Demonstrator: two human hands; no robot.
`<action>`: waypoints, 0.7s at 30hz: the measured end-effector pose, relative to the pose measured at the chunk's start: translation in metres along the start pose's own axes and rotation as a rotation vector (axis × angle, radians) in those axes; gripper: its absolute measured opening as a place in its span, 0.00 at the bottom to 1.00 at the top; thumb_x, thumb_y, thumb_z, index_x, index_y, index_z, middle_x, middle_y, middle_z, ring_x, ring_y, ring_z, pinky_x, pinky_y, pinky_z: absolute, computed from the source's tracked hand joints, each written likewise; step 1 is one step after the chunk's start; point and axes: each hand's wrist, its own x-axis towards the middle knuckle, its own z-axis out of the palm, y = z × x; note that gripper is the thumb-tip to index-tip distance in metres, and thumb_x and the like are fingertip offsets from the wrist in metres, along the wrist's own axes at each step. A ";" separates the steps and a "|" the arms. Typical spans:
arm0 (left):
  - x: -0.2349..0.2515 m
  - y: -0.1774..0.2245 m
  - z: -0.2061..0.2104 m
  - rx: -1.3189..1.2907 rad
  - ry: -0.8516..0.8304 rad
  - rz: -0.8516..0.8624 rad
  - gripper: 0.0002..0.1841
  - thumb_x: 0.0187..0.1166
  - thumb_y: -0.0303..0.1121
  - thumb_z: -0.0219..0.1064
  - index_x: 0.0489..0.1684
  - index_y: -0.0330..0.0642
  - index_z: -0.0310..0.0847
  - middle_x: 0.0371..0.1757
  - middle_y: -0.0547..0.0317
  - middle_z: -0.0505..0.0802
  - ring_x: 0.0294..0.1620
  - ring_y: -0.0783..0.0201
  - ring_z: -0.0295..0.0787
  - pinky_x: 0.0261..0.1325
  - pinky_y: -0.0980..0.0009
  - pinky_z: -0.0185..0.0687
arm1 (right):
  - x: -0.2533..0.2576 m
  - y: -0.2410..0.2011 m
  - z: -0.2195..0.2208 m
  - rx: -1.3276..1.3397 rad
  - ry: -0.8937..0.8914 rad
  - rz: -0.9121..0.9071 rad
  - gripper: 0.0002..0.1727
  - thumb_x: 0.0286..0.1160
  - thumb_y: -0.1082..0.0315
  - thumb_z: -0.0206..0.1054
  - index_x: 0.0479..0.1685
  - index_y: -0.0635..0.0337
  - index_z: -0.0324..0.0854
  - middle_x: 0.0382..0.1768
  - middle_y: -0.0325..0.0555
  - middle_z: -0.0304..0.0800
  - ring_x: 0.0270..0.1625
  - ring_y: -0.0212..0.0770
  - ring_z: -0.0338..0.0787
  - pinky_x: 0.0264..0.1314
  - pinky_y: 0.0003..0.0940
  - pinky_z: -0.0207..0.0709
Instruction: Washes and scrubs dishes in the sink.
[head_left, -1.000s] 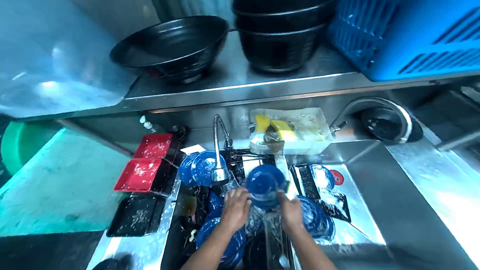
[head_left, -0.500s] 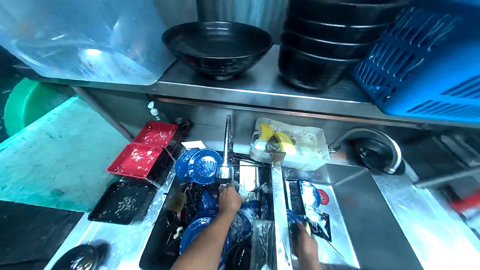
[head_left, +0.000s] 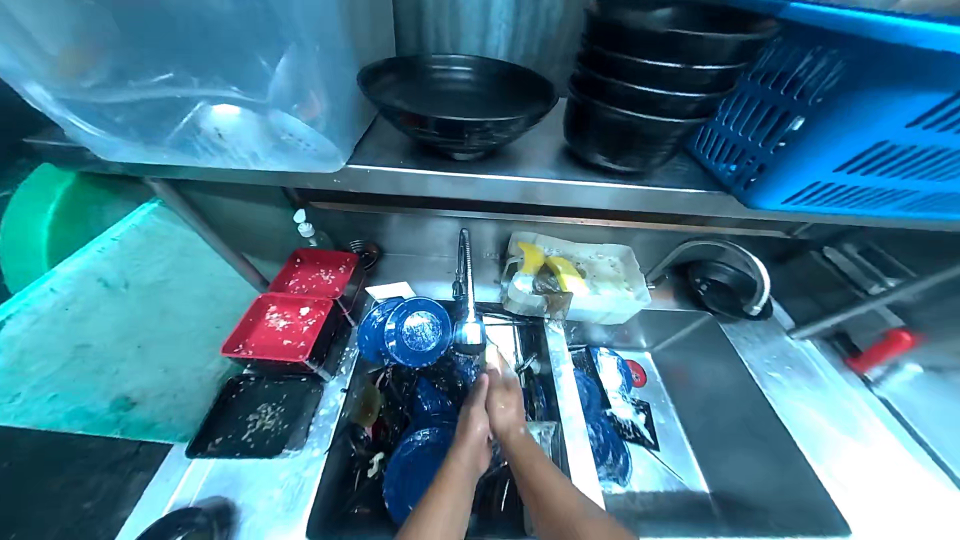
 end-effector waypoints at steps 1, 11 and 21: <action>-0.001 0.008 -0.003 -0.044 0.055 0.027 0.27 0.94 0.52 0.44 0.71 0.41 0.78 0.57 0.49 0.92 0.56 0.57 0.90 0.58 0.54 0.86 | -0.008 -0.007 0.005 -0.040 -0.054 -0.021 0.28 0.90 0.56 0.54 0.84 0.56 0.72 0.73 0.55 0.84 0.77 0.48 0.82 0.83 0.51 0.72; 0.011 0.057 -0.037 0.000 0.092 0.071 0.31 0.94 0.55 0.42 0.65 0.34 0.78 0.48 0.43 0.91 0.45 0.53 0.91 0.49 0.52 0.89 | -0.033 -0.028 0.026 -0.364 -0.299 -0.062 0.31 0.88 0.50 0.52 0.83 0.59 0.73 0.79 0.54 0.79 0.84 0.47 0.75 0.90 0.51 0.63; 0.036 0.022 -0.014 0.801 0.191 0.224 0.25 0.90 0.51 0.55 0.50 0.36 0.89 0.43 0.45 0.93 0.46 0.51 0.92 0.56 0.47 0.86 | 0.000 0.021 -0.047 0.188 -0.150 0.295 0.23 0.74 0.66 0.72 0.68 0.63 0.78 0.47 0.54 0.91 0.41 0.45 0.92 0.43 0.44 0.88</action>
